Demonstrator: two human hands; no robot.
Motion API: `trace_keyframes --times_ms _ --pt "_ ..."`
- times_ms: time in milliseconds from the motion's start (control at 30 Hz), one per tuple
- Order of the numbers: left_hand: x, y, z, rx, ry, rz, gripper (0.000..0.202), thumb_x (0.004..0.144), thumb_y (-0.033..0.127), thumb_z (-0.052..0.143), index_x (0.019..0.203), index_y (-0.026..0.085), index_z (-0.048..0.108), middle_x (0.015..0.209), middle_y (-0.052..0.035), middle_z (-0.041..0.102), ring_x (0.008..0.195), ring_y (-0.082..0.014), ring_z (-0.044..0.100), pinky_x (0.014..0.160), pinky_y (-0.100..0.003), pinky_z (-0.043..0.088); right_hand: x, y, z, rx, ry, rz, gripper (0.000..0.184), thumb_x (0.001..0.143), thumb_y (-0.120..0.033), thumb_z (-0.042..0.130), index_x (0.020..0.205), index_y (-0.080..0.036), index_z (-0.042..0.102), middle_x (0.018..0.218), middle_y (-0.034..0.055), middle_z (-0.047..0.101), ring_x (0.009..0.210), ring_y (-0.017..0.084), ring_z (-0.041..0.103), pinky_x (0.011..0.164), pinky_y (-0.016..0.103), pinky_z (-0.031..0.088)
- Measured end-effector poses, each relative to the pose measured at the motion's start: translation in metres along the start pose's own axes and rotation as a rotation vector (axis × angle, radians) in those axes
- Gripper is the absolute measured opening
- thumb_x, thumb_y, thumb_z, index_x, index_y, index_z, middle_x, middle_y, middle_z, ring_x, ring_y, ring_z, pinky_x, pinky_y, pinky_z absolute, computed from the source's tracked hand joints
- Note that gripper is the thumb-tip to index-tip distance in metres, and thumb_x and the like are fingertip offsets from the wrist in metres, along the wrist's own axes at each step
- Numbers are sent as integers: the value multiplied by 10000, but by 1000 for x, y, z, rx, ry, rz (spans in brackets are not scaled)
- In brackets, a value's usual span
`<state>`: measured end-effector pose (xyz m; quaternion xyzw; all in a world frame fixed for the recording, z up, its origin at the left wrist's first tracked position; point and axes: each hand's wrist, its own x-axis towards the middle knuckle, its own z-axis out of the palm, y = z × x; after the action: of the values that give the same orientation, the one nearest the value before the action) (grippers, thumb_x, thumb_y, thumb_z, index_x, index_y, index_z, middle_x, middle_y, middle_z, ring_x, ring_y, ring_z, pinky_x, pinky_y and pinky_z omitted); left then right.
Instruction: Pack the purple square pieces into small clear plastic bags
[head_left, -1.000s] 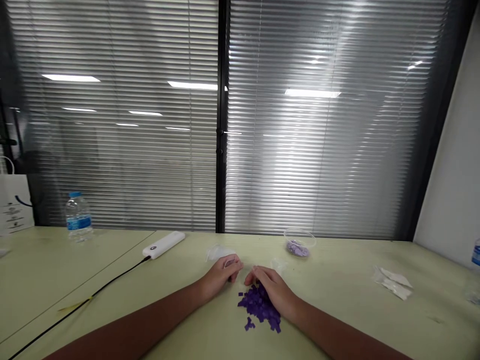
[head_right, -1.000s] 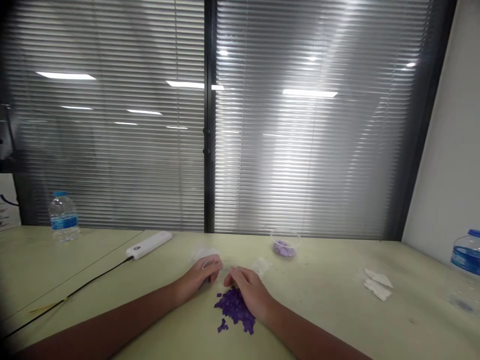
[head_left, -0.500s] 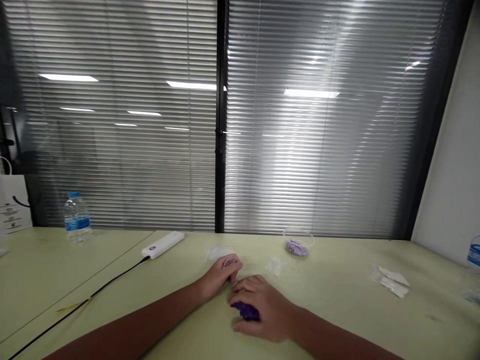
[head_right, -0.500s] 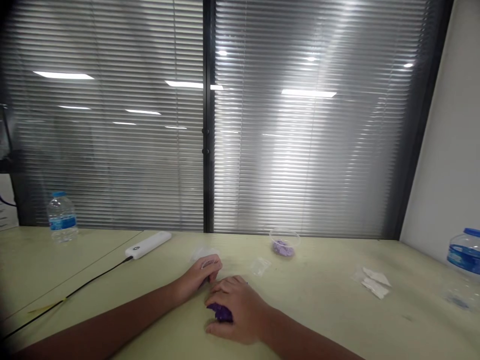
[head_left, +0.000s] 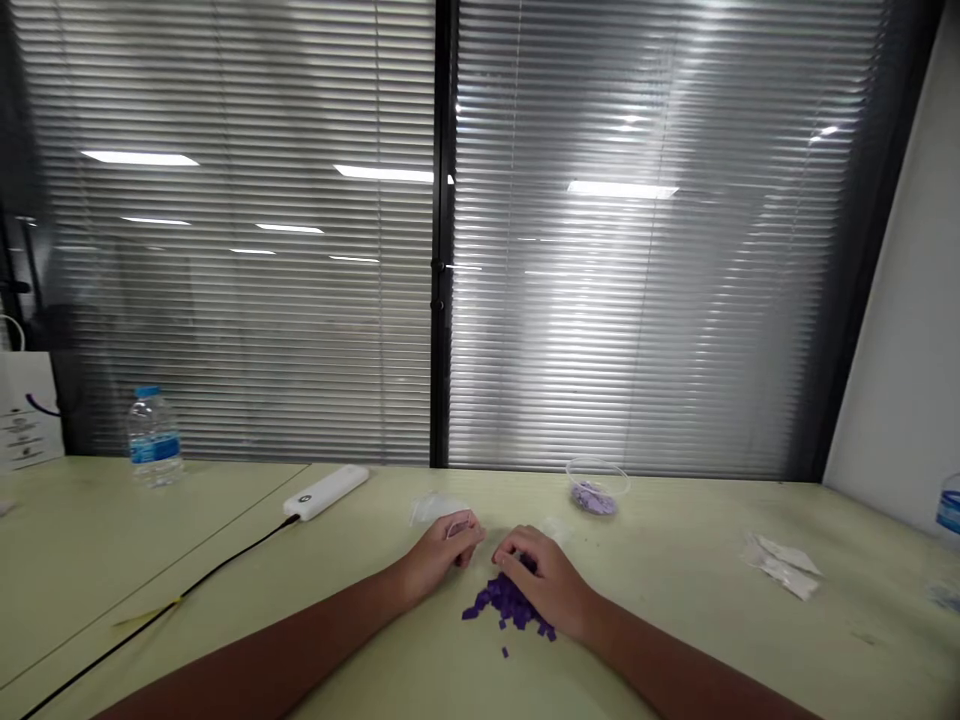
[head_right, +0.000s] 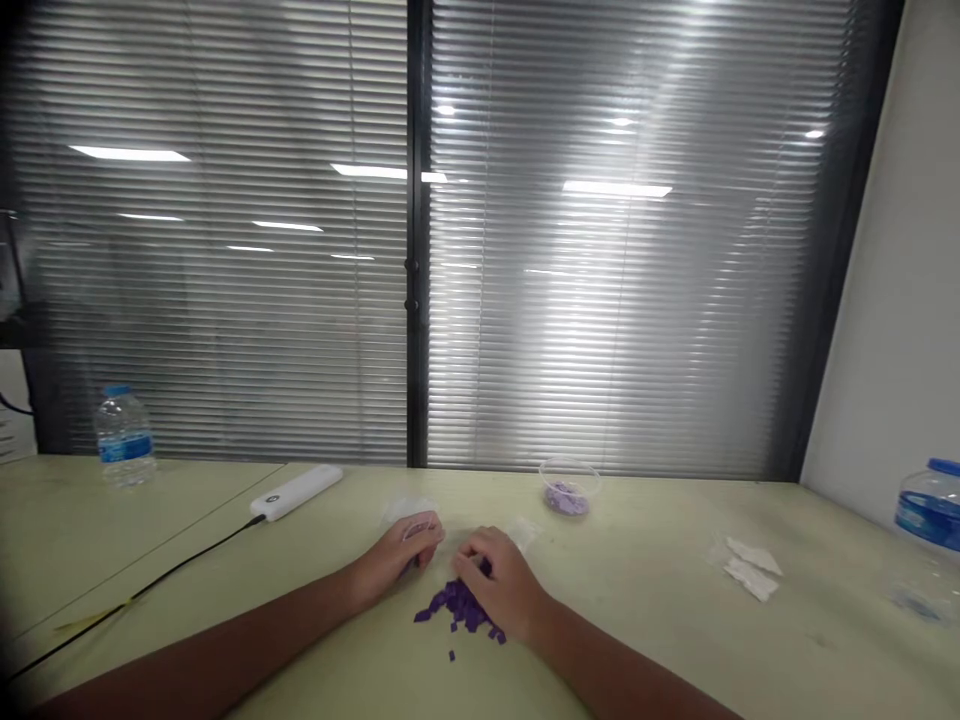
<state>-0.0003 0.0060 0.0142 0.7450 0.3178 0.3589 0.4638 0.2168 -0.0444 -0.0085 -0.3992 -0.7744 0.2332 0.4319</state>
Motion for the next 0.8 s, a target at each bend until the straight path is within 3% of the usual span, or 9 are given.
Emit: trace_keyframes --times_ms 133,200,400,567,633,800 --pt "-1 4 0 -3 -7 -6 422 954 505 632 675 212 511 633 41 490 652 -175 460 694 -289 367 1 9 7 206 69 243 443 975 -588 579 874 -200 769 879 54 714 874 244 645 818 353 493" --pt "-2 5 0 -5 -8 -9 414 954 501 629 681 212 512 630 42 491 645 -174 455 682 -288 360 1 11 14 320 68 289 482 943 -642 599 876 -200 779 895 58 727 905 255 650 843 360 493" --pt "0 2 0 -3 -6 -1 398 954 500 625 700 211 523 629 44 503 645 -174 461 691 -291 364 2 8 14 563 91 264 564 893 -740 636 892 -193 774 1023 87 755 1059 290 660 1011 411 483" --pt "0 1 -1 0 -3 9 397 960 484 625 692 212 517 636 43 502 658 -177 471 708 -294 371 3 8 5 416 47 165 533 947 -704 603 925 -203 782 1027 78 749 1090 293 645 1045 419 443" --pt "-1 1 -1 2 -4 11 401 961 482 625 687 212 513 637 43 504 658 -177 471 710 -294 370 4 10 6 459 25 187 527 940 -699 618 927 -201 789 1031 80 747 1083 291 648 1038 416 446" --pt "0 0 0 -2 5 8 416 948 512 629 683 213 513 622 44 497 645 -177 468 698 -295 365 10 12 6 828 81 356 548 841 -709 727 848 -162 770 937 96 739 954 262 674 968 397 486"
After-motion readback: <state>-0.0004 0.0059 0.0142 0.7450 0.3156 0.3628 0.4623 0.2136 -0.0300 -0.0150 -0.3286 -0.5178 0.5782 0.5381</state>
